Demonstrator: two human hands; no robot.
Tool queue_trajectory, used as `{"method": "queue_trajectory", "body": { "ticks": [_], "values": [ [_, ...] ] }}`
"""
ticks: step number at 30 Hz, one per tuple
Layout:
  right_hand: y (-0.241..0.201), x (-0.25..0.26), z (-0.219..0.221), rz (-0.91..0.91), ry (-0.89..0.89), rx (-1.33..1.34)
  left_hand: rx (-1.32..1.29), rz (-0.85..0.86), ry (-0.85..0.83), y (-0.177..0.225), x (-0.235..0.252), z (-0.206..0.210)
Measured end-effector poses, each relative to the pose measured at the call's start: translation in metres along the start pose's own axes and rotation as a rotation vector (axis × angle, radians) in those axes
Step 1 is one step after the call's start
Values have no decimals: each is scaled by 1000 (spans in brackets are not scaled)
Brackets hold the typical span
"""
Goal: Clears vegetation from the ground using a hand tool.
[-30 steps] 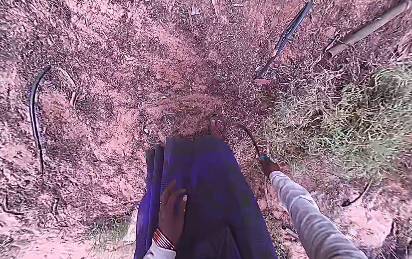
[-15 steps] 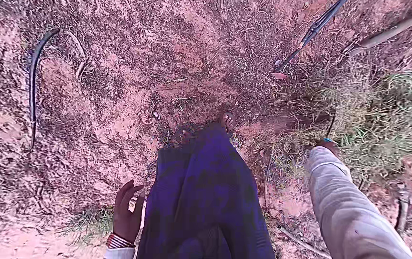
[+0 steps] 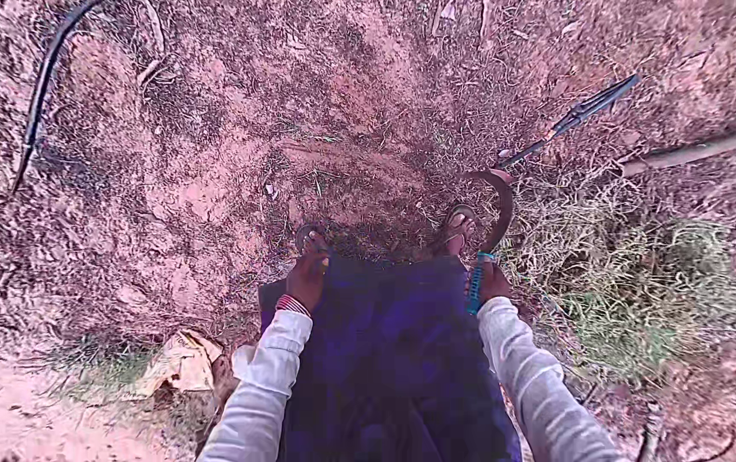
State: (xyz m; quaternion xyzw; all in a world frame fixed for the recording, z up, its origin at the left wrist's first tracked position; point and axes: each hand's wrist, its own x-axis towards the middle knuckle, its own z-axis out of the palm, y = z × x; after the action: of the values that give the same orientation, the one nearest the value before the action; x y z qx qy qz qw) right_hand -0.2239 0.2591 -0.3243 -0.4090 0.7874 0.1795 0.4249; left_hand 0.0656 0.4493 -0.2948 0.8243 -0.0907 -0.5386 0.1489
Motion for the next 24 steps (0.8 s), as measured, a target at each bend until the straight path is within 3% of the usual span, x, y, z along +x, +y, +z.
{"method": "queue_trajectory", "body": {
  "ticks": [3, 7, 9, 11, 13, 17, 22, 24],
  "values": [
    [-4, 17, 47, 9, -109, 473, 72, -177, -206, 27, 77, 106],
    [34, 37, 67, -163, -15, 688, 365, -357, -575, 22, 166, 278],
    [59, 55, 68, -281, 33, 711, 418, -402, -606, 12, 198, 338],
    [83, 75, 64, -375, 32, 711, 236, -482, -488, 9, 212, 375],
    [102, 83, 59, -395, 22, 676, 111, -576, -384, 2, 216, 399],
    [123, 96, 76, -326, 29, 681, -9, -469, -309, 2, 204, 402],
    [97, 97, 73, -202, 38, 771, 125, -217, -486, 35, 157, 380],
    [89, 99, 67, -226, 62, 811, -39, -293, -273, 42, 159, 385]
  ]
}}
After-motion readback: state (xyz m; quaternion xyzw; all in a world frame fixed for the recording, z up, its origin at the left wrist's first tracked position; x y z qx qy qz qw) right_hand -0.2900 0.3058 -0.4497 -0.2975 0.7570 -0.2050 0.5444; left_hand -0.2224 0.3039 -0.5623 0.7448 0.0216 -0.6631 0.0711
